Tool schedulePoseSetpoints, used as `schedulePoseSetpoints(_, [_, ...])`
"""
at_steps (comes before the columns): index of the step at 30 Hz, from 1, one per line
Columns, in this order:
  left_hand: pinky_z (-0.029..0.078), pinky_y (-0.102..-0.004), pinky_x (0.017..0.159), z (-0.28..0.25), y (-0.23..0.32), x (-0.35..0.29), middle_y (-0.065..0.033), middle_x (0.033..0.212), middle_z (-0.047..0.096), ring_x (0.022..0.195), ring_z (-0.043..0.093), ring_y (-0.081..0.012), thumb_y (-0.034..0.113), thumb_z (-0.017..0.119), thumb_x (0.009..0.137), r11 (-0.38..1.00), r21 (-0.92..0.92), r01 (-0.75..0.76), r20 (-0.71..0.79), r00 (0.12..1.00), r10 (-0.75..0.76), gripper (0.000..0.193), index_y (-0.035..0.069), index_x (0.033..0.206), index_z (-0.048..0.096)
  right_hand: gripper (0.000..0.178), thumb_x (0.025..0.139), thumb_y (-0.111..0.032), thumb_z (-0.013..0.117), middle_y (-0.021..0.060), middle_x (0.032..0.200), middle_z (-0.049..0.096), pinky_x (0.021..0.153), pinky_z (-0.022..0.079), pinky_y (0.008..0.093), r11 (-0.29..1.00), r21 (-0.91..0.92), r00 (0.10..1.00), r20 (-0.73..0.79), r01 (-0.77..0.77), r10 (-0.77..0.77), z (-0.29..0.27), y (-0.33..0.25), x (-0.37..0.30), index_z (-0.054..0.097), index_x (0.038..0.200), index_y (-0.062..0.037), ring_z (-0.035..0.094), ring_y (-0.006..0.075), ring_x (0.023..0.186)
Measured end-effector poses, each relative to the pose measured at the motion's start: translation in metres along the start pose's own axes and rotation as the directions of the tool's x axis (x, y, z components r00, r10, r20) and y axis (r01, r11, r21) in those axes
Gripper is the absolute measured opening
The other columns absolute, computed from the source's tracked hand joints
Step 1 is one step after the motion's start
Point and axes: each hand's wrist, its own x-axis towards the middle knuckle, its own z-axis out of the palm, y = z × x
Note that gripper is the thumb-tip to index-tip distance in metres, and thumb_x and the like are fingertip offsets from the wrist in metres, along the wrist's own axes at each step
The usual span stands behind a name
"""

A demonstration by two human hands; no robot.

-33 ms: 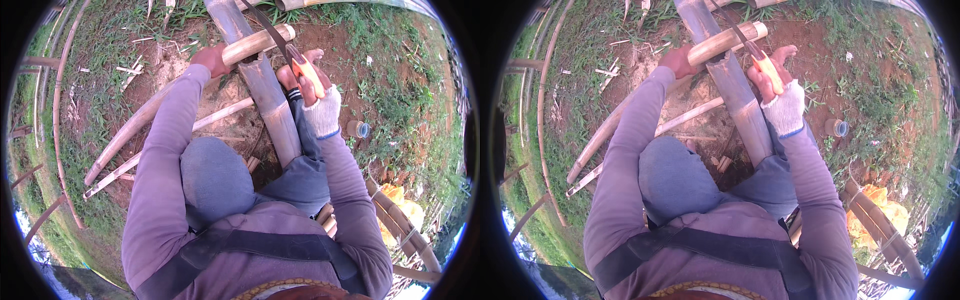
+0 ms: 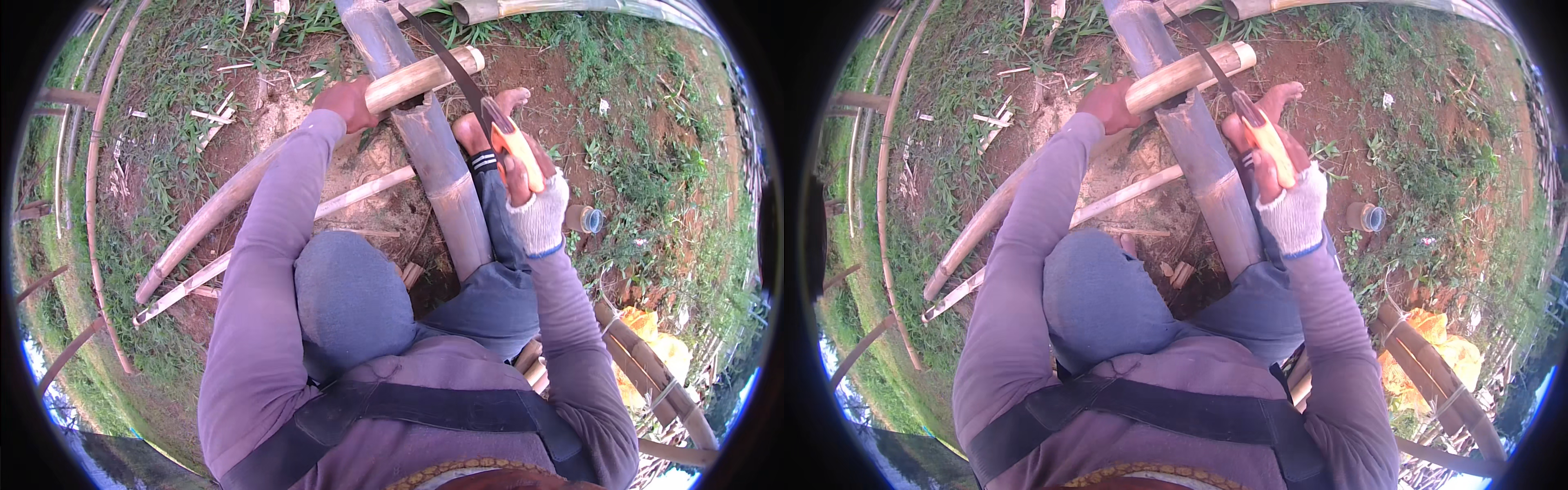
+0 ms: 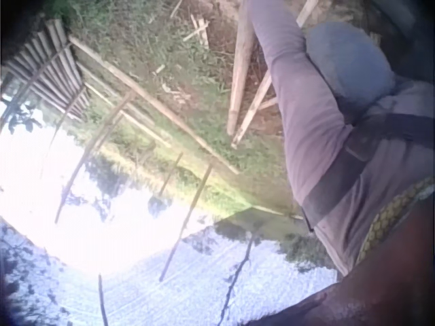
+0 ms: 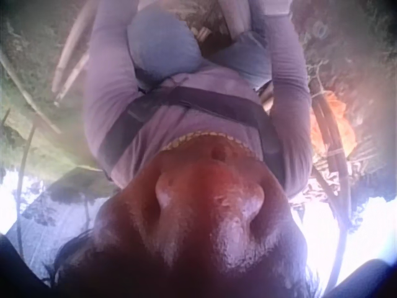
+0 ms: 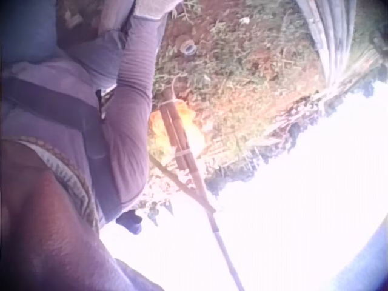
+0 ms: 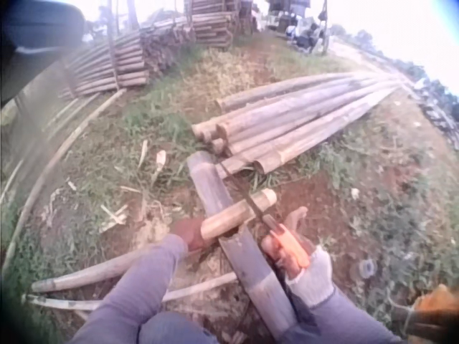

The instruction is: The person sits on the ground and uses a hand saw to cut long bamboo poles into shorter sections. They repeatedly position the bamboo, saw through it, and stack the cut pieces nearby.

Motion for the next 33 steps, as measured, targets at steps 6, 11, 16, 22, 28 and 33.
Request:
schedulePoseSetpoints(6, [0.057,-0.0489,0.102,0.000,-0.004,0.009,-0.0168,0.123,0.076,0.114,0.073,-0.0375,0.036,0.088,0.080,0.999,-0.030,0.027,0.009,1.000,-0.027,0.068,0.015,0.140,0.061,0.047,0.105,-0.029,0.065,0.0214,0.123,0.073,0.086,0.060,0.0348,0.981,0.151,0.992,0.054,-0.121,0.114,-0.028,0.034,-0.061,0.064,0.135,0.0075,0.075,0.0285,0.103])
schedulePoseSetpoints(11, [0.057,-0.0484,0.102,-0.003,0.008,0.010,-0.0170,0.123,0.076,0.114,0.073,-0.0377,0.037,0.088,0.080,1.000,-0.026,-0.018,-0.001,1.000,0.018,0.070,0.014,0.140,0.061,0.035,0.104,-0.024,0.068,0.0199,0.110,0.076,0.078,0.058,0.0379,0.999,0.019,1.000,0.000,-0.031,0.031,0.023,0.002,0.035,0.070,0.129,0.0004,0.078,0.0288,0.096])
schedulePoseSetpoints(16, [0.057,-0.0484,0.103,-0.001,-0.007,0.007,-0.0176,0.123,0.076,0.114,0.073,-0.0378,0.036,0.088,0.080,1.000,-0.026,0.006,-0.003,1.000,-0.006,0.070,0.013,0.140,0.061,0.051,0.105,-0.031,0.065,0.0227,0.123,0.073,0.091,0.058,0.0377,0.990,0.075,0.991,0.076,-0.120,0.114,-0.043,0.013,-0.059,0.062,0.139,0.0075,0.075,0.0283,0.105])
schedulePoseSetpoints(22, [0.057,-0.0482,0.104,-0.001,0.010,0.011,-0.0173,0.123,0.077,0.114,0.074,-0.0373,0.035,0.089,0.080,0.998,-0.048,-0.026,0.016,1.000,0.027,0.070,0.014,0.140,0.061,0.042,0.105,-0.027,0.065,0.0191,0.105,0.077,0.080,0.059,0.0371,0.988,0.059,0.990,0.009,-0.140,0.140,0.016,0.012,0.007,0.065,0.134,0.0036,0.077,0.0277,0.090])
schedulePoseSetpoints(28, [0.056,-0.0472,0.100,-0.008,-0.006,0.015,-0.0203,0.122,0.076,0.112,0.073,-0.0404,0.039,0.087,0.077,0.999,-0.009,-0.031,-0.004,1.000,0.031,0.072,0.012,0.139,0.061,0.038,0.105,-0.024,0.064,0.0202,0.112,0.077,0.085,0.060,0.0379,0.999,0.051,1.000,-0.016,0.017,-0.017,0.012,0.015,0.001,0.067,0.130,0.0037,0.078,0.0296,0.098])
schedulePoseSetpoints(33, [0.056,-0.0471,0.101,0.002,-0.010,0.014,-0.0193,0.124,0.075,0.113,0.073,-0.0388,0.039,0.087,0.078,0.999,-0.039,0.020,0.047,0.999,-0.018,0.073,0.013,0.140,0.061,0.063,0.106,-0.040,0.063,0.0207,0.130,0.072,0.098,0.057,0.0393,0.997,0.080,0.990,0.138,-0.014,0.003,-0.040,0.054,-0.086,0.057,0.147,0.0074,0.072,0.0262,0.114])
